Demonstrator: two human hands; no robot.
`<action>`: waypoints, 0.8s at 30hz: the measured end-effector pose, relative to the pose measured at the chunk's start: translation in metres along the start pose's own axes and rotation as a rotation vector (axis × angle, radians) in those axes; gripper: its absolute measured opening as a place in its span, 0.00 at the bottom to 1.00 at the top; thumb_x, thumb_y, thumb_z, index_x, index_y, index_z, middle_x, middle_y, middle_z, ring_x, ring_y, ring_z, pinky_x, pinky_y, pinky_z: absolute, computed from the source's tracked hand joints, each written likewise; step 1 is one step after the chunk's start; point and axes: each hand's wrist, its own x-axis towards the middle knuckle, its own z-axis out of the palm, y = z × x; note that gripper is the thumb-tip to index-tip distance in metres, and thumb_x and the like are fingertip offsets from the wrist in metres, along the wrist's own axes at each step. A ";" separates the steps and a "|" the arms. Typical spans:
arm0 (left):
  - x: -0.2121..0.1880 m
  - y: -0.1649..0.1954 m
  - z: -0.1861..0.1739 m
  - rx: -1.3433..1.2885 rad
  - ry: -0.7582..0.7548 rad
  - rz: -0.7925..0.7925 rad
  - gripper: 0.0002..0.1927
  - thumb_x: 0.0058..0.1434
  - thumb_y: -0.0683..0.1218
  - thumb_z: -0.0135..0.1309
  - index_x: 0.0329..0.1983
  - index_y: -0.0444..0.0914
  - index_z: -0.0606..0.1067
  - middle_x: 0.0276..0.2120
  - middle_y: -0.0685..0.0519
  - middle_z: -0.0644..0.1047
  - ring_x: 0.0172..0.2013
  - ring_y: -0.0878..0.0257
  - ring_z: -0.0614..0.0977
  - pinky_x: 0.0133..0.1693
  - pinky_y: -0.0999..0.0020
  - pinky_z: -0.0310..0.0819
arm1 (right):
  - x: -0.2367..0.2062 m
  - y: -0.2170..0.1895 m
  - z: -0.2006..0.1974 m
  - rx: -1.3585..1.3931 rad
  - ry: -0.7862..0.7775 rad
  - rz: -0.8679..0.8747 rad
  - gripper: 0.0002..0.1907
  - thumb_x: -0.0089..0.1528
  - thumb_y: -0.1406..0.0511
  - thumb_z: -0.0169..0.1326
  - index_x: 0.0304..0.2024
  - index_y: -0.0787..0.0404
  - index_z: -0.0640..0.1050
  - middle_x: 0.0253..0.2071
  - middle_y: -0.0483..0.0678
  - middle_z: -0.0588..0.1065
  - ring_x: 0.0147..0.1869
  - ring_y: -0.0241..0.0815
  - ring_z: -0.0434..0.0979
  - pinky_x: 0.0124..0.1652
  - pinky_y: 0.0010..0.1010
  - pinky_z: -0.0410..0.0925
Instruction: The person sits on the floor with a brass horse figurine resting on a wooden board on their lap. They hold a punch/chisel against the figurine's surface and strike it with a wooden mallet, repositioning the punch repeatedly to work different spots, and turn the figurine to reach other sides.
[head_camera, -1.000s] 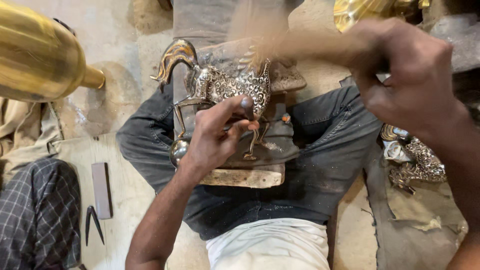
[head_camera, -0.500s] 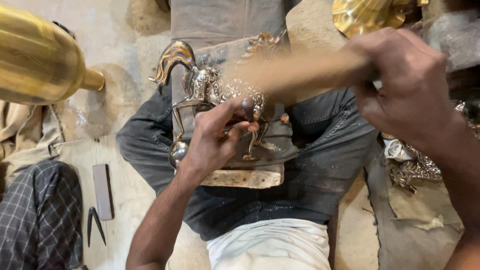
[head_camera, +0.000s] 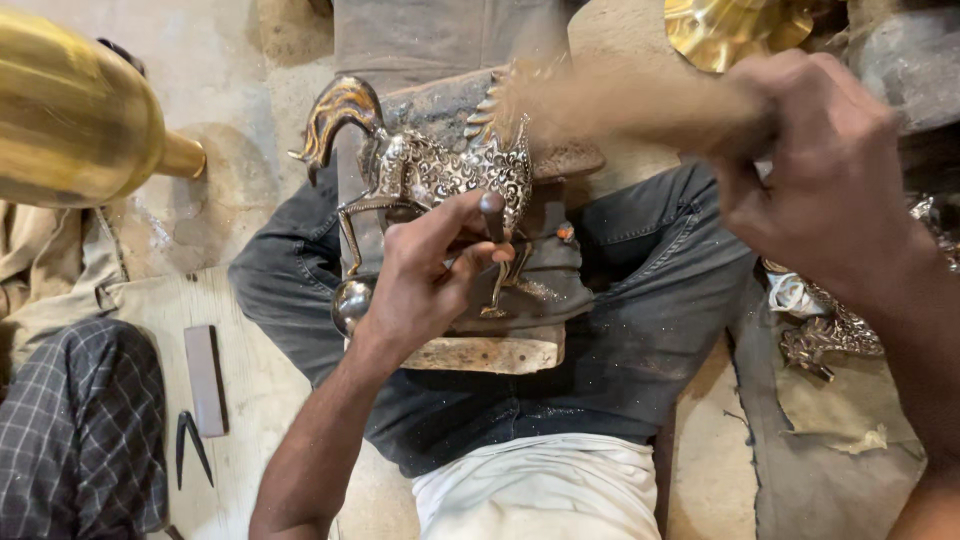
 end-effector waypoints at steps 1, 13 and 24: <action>0.000 0.000 0.000 -0.069 0.006 -0.016 0.31 0.55 0.23 0.40 0.62 0.31 0.70 0.44 0.46 0.81 0.47 0.62 0.88 0.51 0.70 0.86 | 0.000 0.000 0.001 0.001 0.000 0.004 0.27 0.46 0.75 0.63 0.49 0.62 0.74 0.42 0.56 0.77 0.45 0.57 0.79 0.42 0.47 0.73; 0.003 0.003 -0.001 0.181 -0.030 0.066 0.26 0.56 0.25 0.47 0.58 0.32 0.74 0.40 0.46 0.82 0.43 0.62 0.90 0.43 0.70 0.82 | -0.007 0.008 0.016 0.122 0.091 0.013 0.22 0.49 0.75 0.61 0.48 0.67 0.76 0.41 0.57 0.78 0.43 0.57 0.81 0.44 0.44 0.76; 0.003 0.007 0.000 0.126 -0.033 0.046 0.28 0.56 0.25 0.46 0.60 0.33 0.73 0.38 0.47 0.81 0.41 0.63 0.89 0.41 0.70 0.84 | -0.008 0.004 0.016 0.086 0.066 0.010 0.21 0.48 0.77 0.60 0.45 0.65 0.76 0.39 0.56 0.79 0.43 0.56 0.82 0.42 0.43 0.76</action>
